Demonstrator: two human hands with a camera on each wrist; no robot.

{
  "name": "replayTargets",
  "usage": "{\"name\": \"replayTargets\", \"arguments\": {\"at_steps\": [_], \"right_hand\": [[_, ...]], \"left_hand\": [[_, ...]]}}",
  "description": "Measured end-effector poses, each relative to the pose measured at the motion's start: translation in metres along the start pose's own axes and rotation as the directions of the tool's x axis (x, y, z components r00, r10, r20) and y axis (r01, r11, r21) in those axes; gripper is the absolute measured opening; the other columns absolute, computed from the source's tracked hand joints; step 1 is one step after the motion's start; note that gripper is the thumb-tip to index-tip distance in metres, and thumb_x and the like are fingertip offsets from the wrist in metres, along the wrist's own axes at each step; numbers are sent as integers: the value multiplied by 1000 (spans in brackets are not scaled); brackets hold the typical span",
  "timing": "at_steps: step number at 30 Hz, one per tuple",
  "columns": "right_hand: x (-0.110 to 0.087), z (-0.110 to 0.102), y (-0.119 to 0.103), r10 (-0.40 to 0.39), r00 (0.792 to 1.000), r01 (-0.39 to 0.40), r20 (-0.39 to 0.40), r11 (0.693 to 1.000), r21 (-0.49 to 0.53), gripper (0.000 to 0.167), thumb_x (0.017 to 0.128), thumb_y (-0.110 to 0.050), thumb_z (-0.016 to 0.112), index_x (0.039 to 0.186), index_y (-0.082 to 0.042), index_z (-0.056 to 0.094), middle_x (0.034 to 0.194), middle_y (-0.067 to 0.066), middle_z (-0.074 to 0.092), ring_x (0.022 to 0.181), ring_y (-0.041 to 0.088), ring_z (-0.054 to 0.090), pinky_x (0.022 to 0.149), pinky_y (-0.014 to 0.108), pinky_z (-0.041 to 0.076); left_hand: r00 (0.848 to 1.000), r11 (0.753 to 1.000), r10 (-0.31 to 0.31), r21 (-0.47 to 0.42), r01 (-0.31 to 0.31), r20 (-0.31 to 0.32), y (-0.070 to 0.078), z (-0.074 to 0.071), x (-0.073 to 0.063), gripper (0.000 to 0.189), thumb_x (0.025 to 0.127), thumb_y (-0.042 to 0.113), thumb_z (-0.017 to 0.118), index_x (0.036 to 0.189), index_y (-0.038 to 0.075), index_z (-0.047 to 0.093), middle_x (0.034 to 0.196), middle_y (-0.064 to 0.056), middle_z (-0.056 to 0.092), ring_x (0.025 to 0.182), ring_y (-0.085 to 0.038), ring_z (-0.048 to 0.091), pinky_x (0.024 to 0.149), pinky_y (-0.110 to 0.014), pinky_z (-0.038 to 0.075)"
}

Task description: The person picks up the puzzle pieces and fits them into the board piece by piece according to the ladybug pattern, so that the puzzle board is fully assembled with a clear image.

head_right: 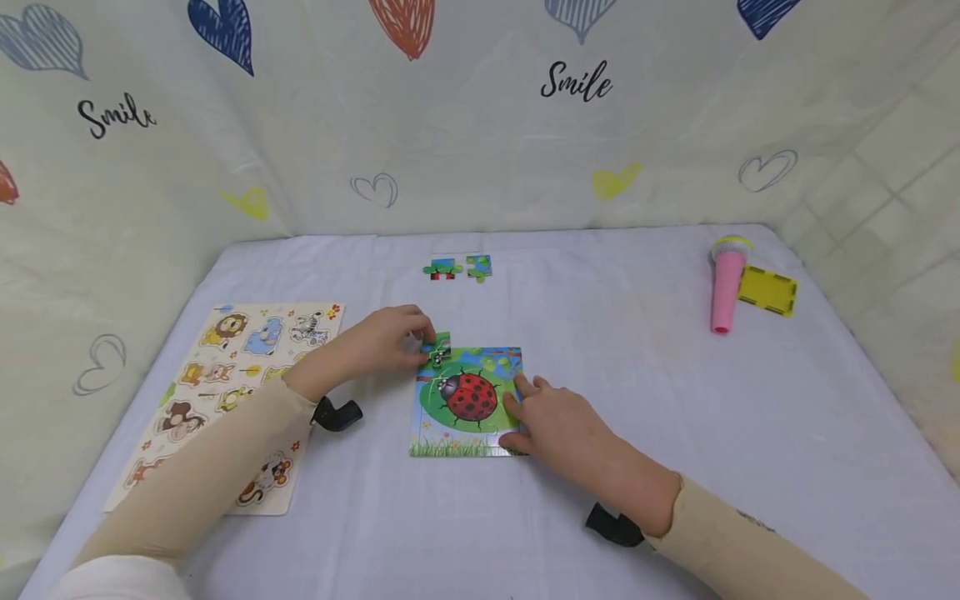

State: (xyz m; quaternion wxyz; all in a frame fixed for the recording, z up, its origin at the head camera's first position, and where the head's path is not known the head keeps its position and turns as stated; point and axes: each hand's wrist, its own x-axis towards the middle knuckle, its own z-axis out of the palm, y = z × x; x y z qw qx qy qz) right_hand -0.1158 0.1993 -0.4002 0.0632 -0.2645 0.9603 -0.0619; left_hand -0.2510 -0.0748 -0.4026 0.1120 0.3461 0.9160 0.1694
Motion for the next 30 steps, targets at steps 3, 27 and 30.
{"name": "replayTargets", "arguments": {"at_steps": [3, 27, 30], "right_hand": [[0, 0, 0, 7, 1000, -7, 5, 1000, 0, 55, 88, -41, 80, 130, -6, 72, 142, 27, 60, 127, 44, 62, 83, 49, 60], [-1, 0, 0, -1, 1000, 0, -11, 1000, -4, 54, 88, -40, 80, 129, -6, 73, 142, 28, 59, 127, 43, 62, 83, 51, 60], [-1, 0, -1, 1, 1000, -1, -13, 1000, 1, 54, 88, -41, 80, 129, -6, 73, 142, 28, 59, 127, 43, 62, 82, 50, 60]], "left_hand": [[999, 999, 34, 11, -34, -2, 6, 4, -5, 19, 91, 17, 77, 109, 16, 73, 114, -2, 66, 100, -19, 63, 90, -36, 54], [987, 974, 158, 171, -149, -40, 26, 18, -25, 22, 93, 33, 79, 108, 18, 83, 113, -3, 67, 101, -20, 59, 86, -35, 53], [988, 975, 150, 172, -140, -45, 30, 20, -24, 26, 90, 39, 81, 103, 17, 84, 112, -3, 67, 99, -21, 59, 85, -37, 52]]}}
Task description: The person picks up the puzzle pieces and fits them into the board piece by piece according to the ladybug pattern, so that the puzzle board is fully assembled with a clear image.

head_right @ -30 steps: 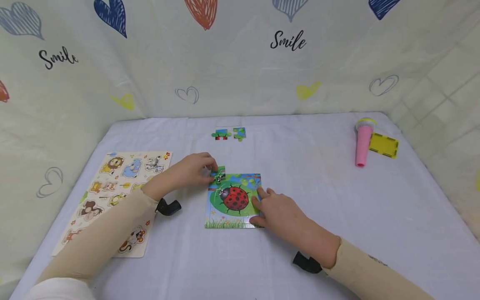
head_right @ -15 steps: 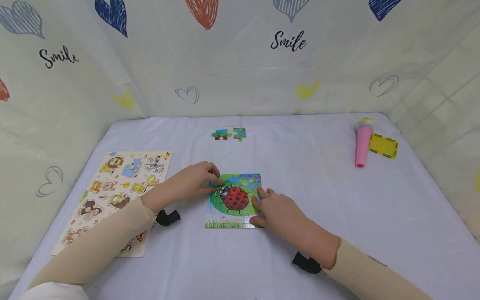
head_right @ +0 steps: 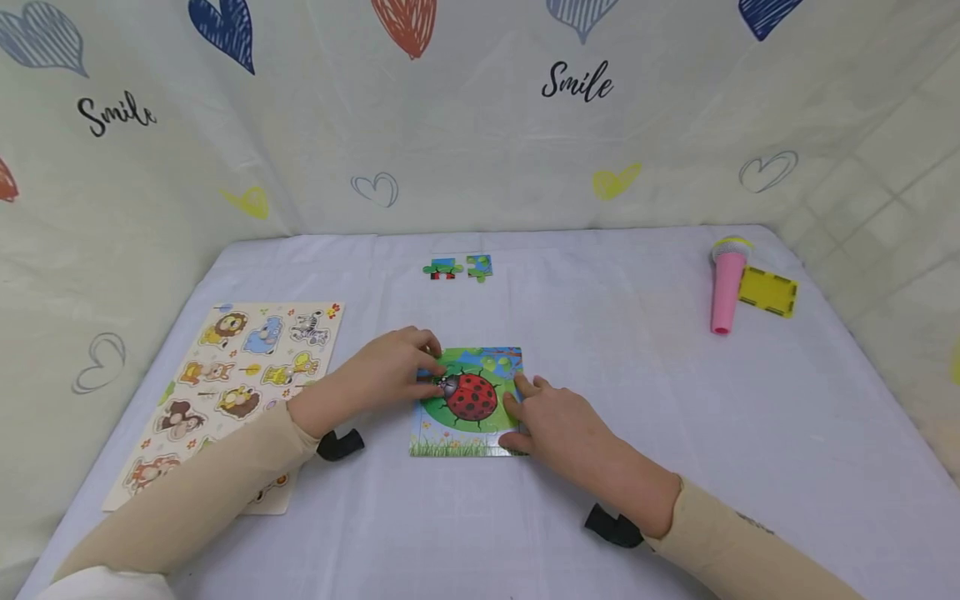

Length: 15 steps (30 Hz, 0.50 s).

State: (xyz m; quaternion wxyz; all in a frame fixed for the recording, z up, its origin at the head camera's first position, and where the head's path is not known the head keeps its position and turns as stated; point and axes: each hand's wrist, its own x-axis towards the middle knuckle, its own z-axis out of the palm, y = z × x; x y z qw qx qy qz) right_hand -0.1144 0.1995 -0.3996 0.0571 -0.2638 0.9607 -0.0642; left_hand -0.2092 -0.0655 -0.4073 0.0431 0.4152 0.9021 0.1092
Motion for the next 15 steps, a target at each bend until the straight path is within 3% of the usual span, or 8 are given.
{"name": "replayTargets", "arguments": {"at_steps": [6, 10, 15], "right_hand": [[0, 1, 0, -4, 1000, 4, -9, 1000, 1, 54, 88, -41, 80, 129, -7, 73, 142, 27, 60, 126, 43, 63, 82, 50, 60], [0, 1, 0, -11, 1000, 11, -14, 1000, -4, 53, 88, -40, 80, 128, -7, 73, 142, 28, 60, 126, 44, 63, 81, 49, 60], [1, 2, 1, -11, 1000, 11, -9, 1000, -2, 53, 89, -40, 80, 128, -6, 73, 142, 28, 59, 126, 45, 63, 81, 49, 60]], "left_hand": [[999, 999, -43, -3, 43, -28, 3, 5, 3, 24, 87, 38, 82, 96, 16, 80, 114, 0, 69, 100, -20, 60, 86, -35, 54], [998, 998, -63, -26, 62, -31, 6, 7, 5, 27, 87, 33, 82, 108, 16, 79, 117, -1, 68, 105, -20, 59, 88, -35, 55], [994, 992, -110, -55, 110, 1, 9, 7, 6, 38, 89, 30, 81, 124, 17, 78, 118, -3, 63, 100, -20, 52, 80, -31, 54]]}}
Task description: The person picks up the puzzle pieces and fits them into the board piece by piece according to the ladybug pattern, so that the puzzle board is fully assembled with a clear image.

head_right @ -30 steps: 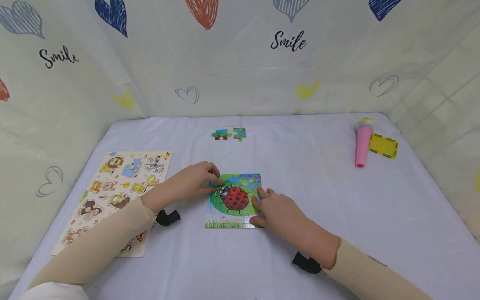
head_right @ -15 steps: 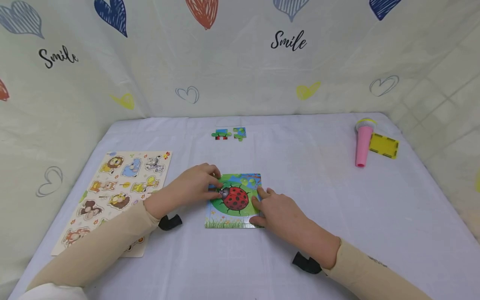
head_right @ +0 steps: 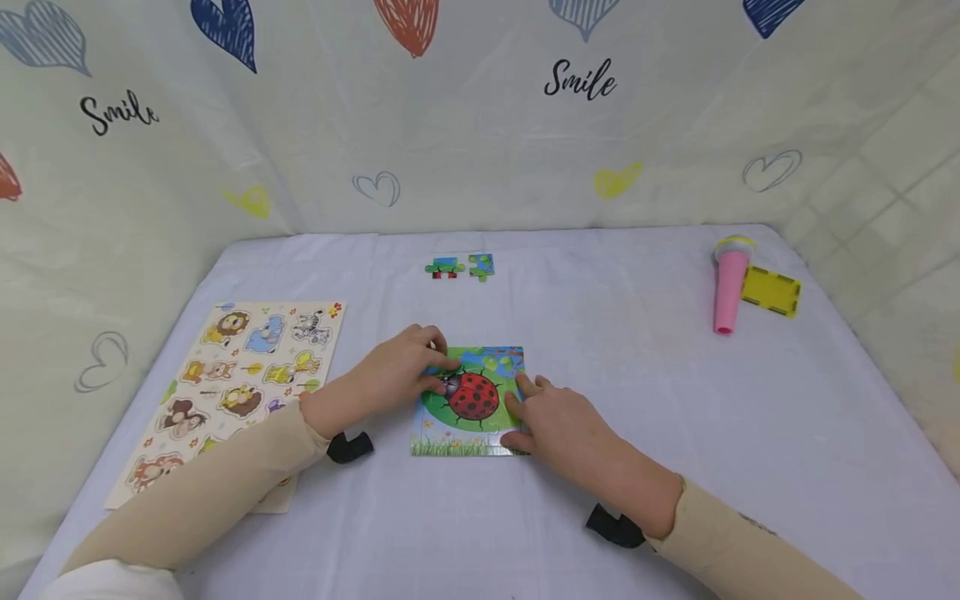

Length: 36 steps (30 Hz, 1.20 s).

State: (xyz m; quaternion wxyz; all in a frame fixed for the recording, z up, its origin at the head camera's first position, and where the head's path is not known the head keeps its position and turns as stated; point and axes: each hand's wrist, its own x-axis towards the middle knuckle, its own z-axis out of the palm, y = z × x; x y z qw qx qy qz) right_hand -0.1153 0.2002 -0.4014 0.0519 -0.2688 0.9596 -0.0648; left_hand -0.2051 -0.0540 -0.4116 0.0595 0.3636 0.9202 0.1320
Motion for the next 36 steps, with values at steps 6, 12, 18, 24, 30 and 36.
{"name": "replayTargets", "arguments": {"at_steps": [6, 12, 18, 24, 30, 36], "right_hand": [[1, 0, 1, 13, 1000, -13, 8, 1000, 12, 54, 89, -40, 79, 130, -6, 72, 144, 28, 58, 128, 45, 61, 85, 50, 60], [2, 0, 0, 15, 1000, -15, 9, 1000, 18, 54, 89, -40, 79, 131, -6, 72, 144, 28, 58, 129, 45, 61, 86, 51, 59], [1, -1, 1, 17, 1000, -17, 10, 1000, 10, 54, 89, -41, 79, 129, -6, 73, 143, 28, 58, 128, 45, 61, 86, 51, 59], [0, -1, 0, 21, 1000, -21, 15, 1000, 18, 55, 88, -41, 80, 129, -6, 73, 143, 28, 58, 128, 45, 61, 85, 51, 59], [0, 0, -1, 19, 1000, -19, 13, 1000, 23, 55, 88, -42, 79, 129, -7, 73, 143, 28, 59, 128, 44, 61, 85, 51, 59], [0, -1, -2, 36, 999, -37, 25, 998, 42, 54, 89, -43, 79, 130, -8, 73, 145, 27, 58, 129, 46, 60, 88, 53, 58]], "left_hand": [[987, 985, -159, -68, 161, 27, -5, -3, 8, 40, 77, 40, 87, 114, 27, 81, 111, -2, 60, 93, -20, 46, 74, -30, 46], [980, 975, -196, -97, 198, 26, -10, -3, 10, 40, 74, 43, 88, 112, 30, 82, 98, 2, 62, 83, -17, 50, 66, -29, 43], [982, 976, -167, -129, 177, 86, -11, -1, 10, 40, 81, 41, 83, 119, 26, 79, 109, 2, 78, 97, -16, 68, 70, -27, 49], [992, 991, -111, -75, 114, 53, -7, -2, 13, 35, 82, 40, 83, 112, 21, 82, 96, 3, 70, 82, -12, 63, 66, -27, 48], [999, 999, -40, -14, 41, 17, -2, -3, 10, 34, 85, 39, 81, 111, 17, 83, 93, 2, 68, 79, -13, 62, 67, -30, 50], [997, 985, 28, 166, -39, 65, 6, -8, 12, 22, 89, 40, 77, 98, 21, 84, 91, 1, 66, 80, -19, 58, 71, -35, 51]]}}
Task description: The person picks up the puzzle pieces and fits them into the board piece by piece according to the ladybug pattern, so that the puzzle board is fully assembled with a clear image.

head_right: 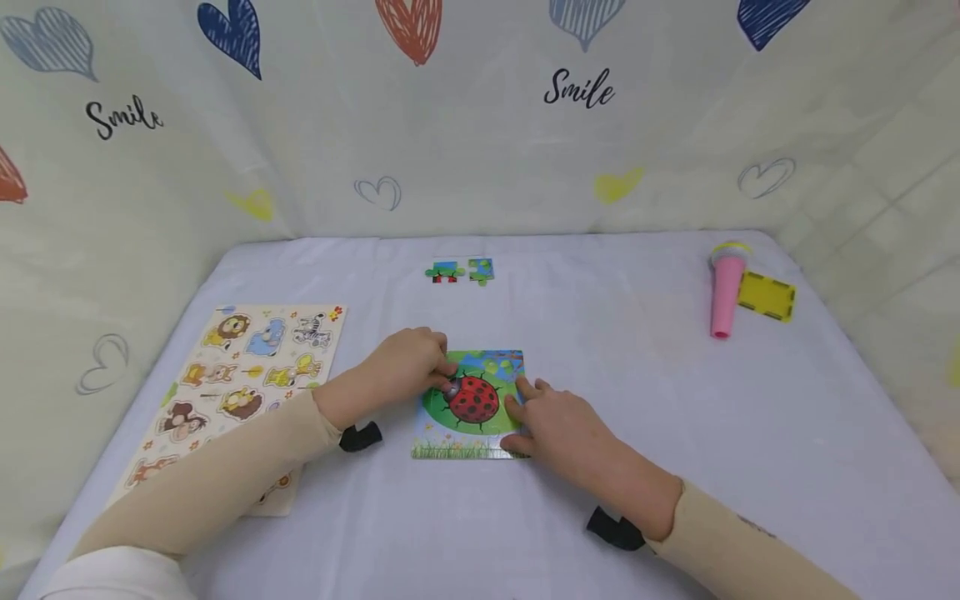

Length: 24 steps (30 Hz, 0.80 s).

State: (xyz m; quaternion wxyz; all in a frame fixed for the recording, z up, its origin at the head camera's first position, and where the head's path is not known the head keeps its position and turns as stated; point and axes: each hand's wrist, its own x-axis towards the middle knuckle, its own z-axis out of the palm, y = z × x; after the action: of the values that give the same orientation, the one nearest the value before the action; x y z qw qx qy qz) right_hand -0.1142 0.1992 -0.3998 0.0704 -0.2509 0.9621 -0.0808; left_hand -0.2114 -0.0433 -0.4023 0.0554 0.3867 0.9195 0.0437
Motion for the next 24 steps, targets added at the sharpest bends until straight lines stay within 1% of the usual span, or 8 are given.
{"name": "replayTargets", "arguments": {"at_steps": [2, 4, 8, 13, 16, 19, 21, 24], "right_hand": [[0, 0, 0, 4, 1000, -4, 4, 1000, -6, 54, 88, -43, 79, 130, -8, 73, 145, 27, 58, 129, 45, 61, 87, 53, 59], [0, 1, 0, 3, 1000, -3, 2, 1000, -16, 54, 88, -43, 79, 129, -8, 73, 145, 26, 58, 128, 45, 61, 86, 52, 59], [0, 1, 0, -6, 1000, 6, -8, 1000, -26, 53, 88, -42, 80, 129, -7, 73, 144, 27, 59, 128, 44, 61, 85, 50, 59], [1, 2, 1, -10, 1000, 10, -11, 1000, -29, 54, 88, -42, 80, 130, -7, 73, 144, 27, 58, 128, 44, 61, 84, 49, 60], [1, 2, 1, -15, 1000, 15, -15, 999, -33, 54, 88, -41, 80, 130, -7, 73, 144, 26, 58, 128, 44, 61, 84, 49, 60], [0, 2, 1, -22, 1000, 21, -22, 999, -34, 54, 88, -41, 80, 129, -7, 73, 144, 27, 59, 128, 44, 62, 83, 48, 60], [0, 2, 1, -23, 999, 22, -24, 999, -32, 54, 88, -41, 80, 129, -6, 73, 143, 27, 59, 127, 44, 62, 83, 48, 60], [1, 2, 0, -24, 999, 23, -24, 999, -33, 54, 88, -41, 80, 129, -6, 73, 143, 27, 59, 127, 44, 62, 84, 48, 60]], "left_hand": [[999, 998, 33, 61, -34, 17, 3, -1, -2, 19, 92, 39, 74, 95, 22, 83, 88, 1, 64, 76, -19, 54, 69, -35, 48], [999, 995, 50, 90, -51, 15, 4, -2, -4, 18, 95, 38, 72, 95, 23, 83, 85, 1, 61, 73, -18, 52, 66, -33, 45], [998, 994, 62, 96, -62, -3, 2, -1, -10, 17, 99, 35, 69, 100, 25, 83, 82, 2, 58, 70, -16, 48, 61, -30, 40], [997, 993, 81, 84, -79, -19, -7, -1, -12, 18, 97, 34, 73, 110, 28, 83, 87, 2, 62, 72, -16, 51, 61, -30, 44], [998, 997, 69, 22, -69, 6, -11, -4, -9, 19, 96, 36, 74, 110, 26, 83, 96, 3, 66, 80, -14, 57, 68, -30, 50], [998, 996, 41, -80, -37, 52, -16, -9, -2, 19, 96, 38, 75, 105, 24, 84, 102, 4, 67, 87, -12, 60, 74, -31, 52], [997, 989, 19, -144, -8, 80, -21, -10, 4, 19, 96, 40, 73, 102, 24, 83, 103, 6, 67, 89, -11, 61, 75, -30, 52], [995, 974, -27, -222, 47, 94, -32, -12, 15, 20, 97, 41, 72, 102, 24, 82, 104, 7, 68, 91, -11, 61, 77, -31, 52]]}}
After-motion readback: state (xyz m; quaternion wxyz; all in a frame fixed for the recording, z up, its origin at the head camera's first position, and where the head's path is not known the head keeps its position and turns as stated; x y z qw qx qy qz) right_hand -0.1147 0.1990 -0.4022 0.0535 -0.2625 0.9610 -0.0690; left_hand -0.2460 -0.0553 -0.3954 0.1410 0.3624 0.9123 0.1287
